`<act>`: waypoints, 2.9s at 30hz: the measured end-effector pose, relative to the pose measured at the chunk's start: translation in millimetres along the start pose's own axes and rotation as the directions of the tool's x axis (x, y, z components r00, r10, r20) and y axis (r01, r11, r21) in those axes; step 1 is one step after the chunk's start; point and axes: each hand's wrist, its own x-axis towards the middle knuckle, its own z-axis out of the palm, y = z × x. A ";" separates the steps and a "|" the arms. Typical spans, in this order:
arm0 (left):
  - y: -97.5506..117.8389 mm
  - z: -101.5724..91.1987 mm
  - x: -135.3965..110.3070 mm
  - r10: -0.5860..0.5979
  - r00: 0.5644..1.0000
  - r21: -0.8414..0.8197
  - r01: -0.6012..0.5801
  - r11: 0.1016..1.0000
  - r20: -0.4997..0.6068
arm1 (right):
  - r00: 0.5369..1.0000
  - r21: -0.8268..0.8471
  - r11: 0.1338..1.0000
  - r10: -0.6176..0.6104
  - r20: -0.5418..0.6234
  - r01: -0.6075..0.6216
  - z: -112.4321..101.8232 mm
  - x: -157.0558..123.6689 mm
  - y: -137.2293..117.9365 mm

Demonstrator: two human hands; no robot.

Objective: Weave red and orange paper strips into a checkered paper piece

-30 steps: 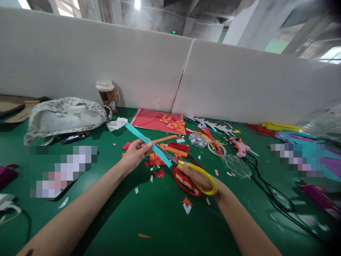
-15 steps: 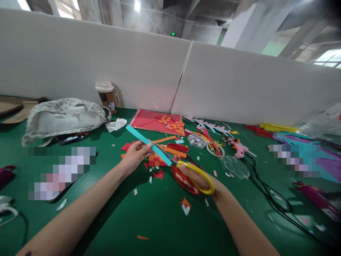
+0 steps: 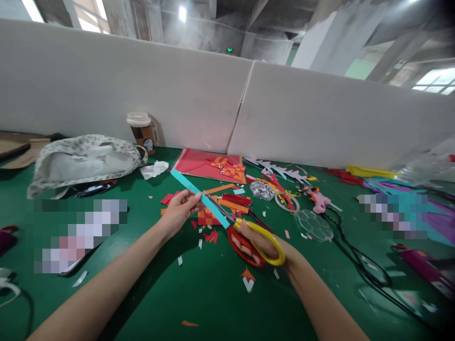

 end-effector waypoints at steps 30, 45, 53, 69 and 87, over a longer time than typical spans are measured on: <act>-2.1 -2.6 1.3 0.004 1.000 -0.002 -0.004 1.000 0.028 | 0.993 -0.081 0.996 -0.032 -0.114 0.023 5.0 -3.4 -5.4; 1.7 0.4 -1.1 -0.011 0.999 0.020 0.011 1.000 0.035 | 0.978 -0.090 0.974 -0.207 0.010 0.208 9.1 -9.1 -17.0; -0.1 -7.5 0.6 -0.028 0.994 0.134 0.014 0.991 0.102 | 0.986 -0.073 0.984 -0.165 0.001 0.164 9.6 -11.0 -18.0; 1.2 -10.7 1.4 -0.016 0.988 0.229 -0.020 0.973 0.156 | 0.989 -0.129 0.984 -0.131 -0.064 0.122 8.8 -9.5 -13.2; 10.2 -4.2 0.2 0.049 0.999 0.091 -0.050 0.995 0.003 | 0.994 -0.104 0.992 -0.083 -0.070 0.076 9.5 -10.9 -14.9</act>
